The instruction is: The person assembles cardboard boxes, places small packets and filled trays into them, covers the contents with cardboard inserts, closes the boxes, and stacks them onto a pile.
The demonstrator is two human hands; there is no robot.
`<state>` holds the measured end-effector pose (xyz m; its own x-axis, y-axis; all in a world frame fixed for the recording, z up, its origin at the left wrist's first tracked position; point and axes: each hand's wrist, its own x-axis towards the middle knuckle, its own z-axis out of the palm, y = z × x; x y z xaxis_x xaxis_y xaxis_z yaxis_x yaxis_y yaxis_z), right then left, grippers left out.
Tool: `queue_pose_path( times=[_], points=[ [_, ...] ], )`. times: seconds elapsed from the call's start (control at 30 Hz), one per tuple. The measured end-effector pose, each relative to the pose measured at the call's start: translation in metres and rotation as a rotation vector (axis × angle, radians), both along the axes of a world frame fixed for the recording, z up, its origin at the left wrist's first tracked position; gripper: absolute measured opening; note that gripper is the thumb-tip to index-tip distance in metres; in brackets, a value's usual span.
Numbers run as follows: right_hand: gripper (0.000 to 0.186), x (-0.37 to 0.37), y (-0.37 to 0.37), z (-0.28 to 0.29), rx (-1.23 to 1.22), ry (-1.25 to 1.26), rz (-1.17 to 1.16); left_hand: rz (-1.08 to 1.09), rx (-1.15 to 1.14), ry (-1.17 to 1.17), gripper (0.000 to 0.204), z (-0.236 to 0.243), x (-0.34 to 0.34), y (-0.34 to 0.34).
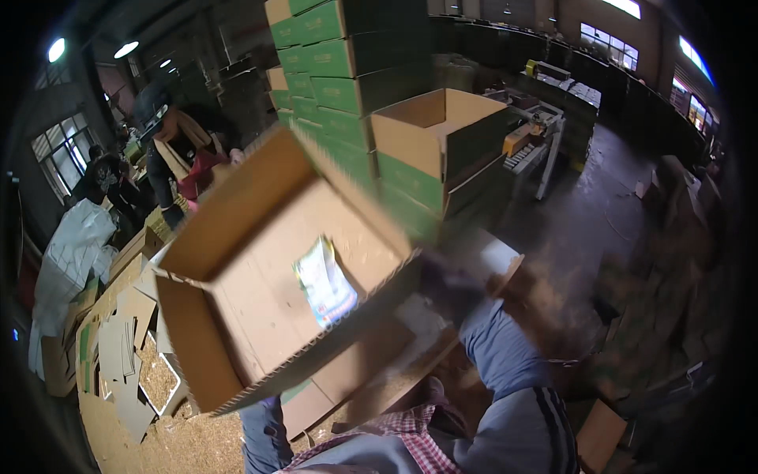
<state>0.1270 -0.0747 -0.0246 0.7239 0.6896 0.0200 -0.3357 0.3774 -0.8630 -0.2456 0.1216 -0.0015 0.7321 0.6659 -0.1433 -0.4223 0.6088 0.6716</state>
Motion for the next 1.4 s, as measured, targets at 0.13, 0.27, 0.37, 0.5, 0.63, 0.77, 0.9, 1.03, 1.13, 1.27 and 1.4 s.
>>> queue_pose_path(
  times=[0.13,0.27,0.37,0.5,0.63,0.77,0.9,1.03,1.13,1.27,1.4],
  points=[
    [0.038,0.152,-0.031,0.138,0.07,-0.442,-0.36,-0.225,0.165,-0.127,0.059,0.124,0.15,-0.002],
    [0.04,0.289,-0.045,0.214,-0.052,-0.8,-0.677,-0.328,0.315,-0.161,0.07,0.205,0.317,-0.008],
    [0.042,0.346,-0.04,0.245,-0.271,-1.073,-0.828,-0.272,0.509,-0.003,0.089,0.227,0.384,-0.01],
    [0.045,0.412,-0.036,0.206,-0.826,-1.41,-0.824,-0.334,0.301,-0.115,0.076,0.197,0.431,-0.039],
    [0.047,0.4,-0.005,0.106,-1.349,-1.671,-0.434,-0.008,0.0,-0.137,0.071,0.13,0.449,-0.042],
    [0.046,0.42,-0.03,0.081,-1.305,-1.5,-0.578,0.004,0.495,0.14,0.068,0.078,0.438,-0.023],
    [0.043,0.327,-0.016,0.07,-0.117,-1.052,-0.921,0.415,1.193,0.588,0.072,0.078,0.319,-0.033],
    [0.043,0.061,0.028,-0.013,-0.034,-0.625,-0.303,0.631,0.871,0.682,0.058,-0.035,0.199,-0.025],
    [0.074,-0.114,0.102,-0.047,-0.382,-1.807,0.775,0.715,0.69,0.713,0.053,-0.075,0.089,-0.028],
    [0.081,-0.225,0.13,-0.113,-0.223,-2.193,1.086,0.918,0.366,0.59,0.048,-0.067,-0.021,-0.031],
    [0.068,-0.231,0.122,-0.069,-0.027,-2.152,1.09,0.978,0.336,0.557,0.045,-0.045,-0.099,-0.035]
  ],
)
